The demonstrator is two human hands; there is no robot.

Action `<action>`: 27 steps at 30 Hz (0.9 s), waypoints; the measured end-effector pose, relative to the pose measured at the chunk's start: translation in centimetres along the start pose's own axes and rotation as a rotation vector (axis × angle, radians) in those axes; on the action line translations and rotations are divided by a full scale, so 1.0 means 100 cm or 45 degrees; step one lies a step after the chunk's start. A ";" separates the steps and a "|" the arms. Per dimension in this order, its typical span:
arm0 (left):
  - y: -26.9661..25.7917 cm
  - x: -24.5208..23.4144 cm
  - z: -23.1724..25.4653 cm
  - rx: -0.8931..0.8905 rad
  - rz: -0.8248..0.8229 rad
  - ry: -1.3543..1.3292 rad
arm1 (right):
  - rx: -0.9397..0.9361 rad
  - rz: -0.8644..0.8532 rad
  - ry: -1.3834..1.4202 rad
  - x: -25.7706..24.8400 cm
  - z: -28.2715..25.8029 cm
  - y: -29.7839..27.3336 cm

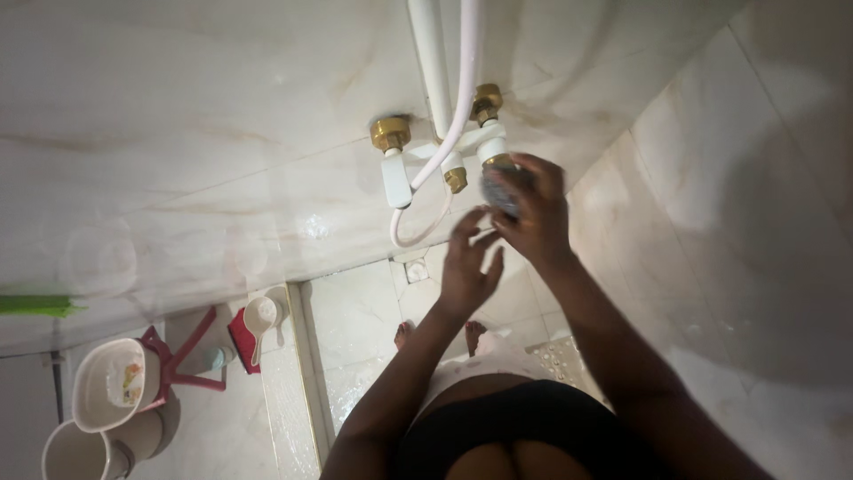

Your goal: The person scrubs a shower fixture and the surrounding tiled wall with a steel wool pad and a brush, then pours water over them using a plastic scoop.

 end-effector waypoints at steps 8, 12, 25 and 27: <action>-0.015 -0.028 -0.022 -0.352 0.044 -0.059 | 0.575 0.236 0.807 0.037 0.053 -0.010; -0.030 -0.046 -0.020 -0.243 0.155 0.054 | 1.097 0.236 1.037 0.031 0.087 -0.030; -0.022 -0.069 -0.023 -0.329 0.187 -0.058 | 0.909 0.179 0.502 0.017 0.011 0.054; -0.023 -0.076 -0.026 -0.381 0.172 -0.064 | 0.864 0.138 0.345 0.010 0.010 0.056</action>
Point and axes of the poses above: each hand's wrist, its own y-axis towards the middle knuckle, its own x-axis out of the palm, z = x × y, the point moved 3 cm from there along y, towards the middle knuckle
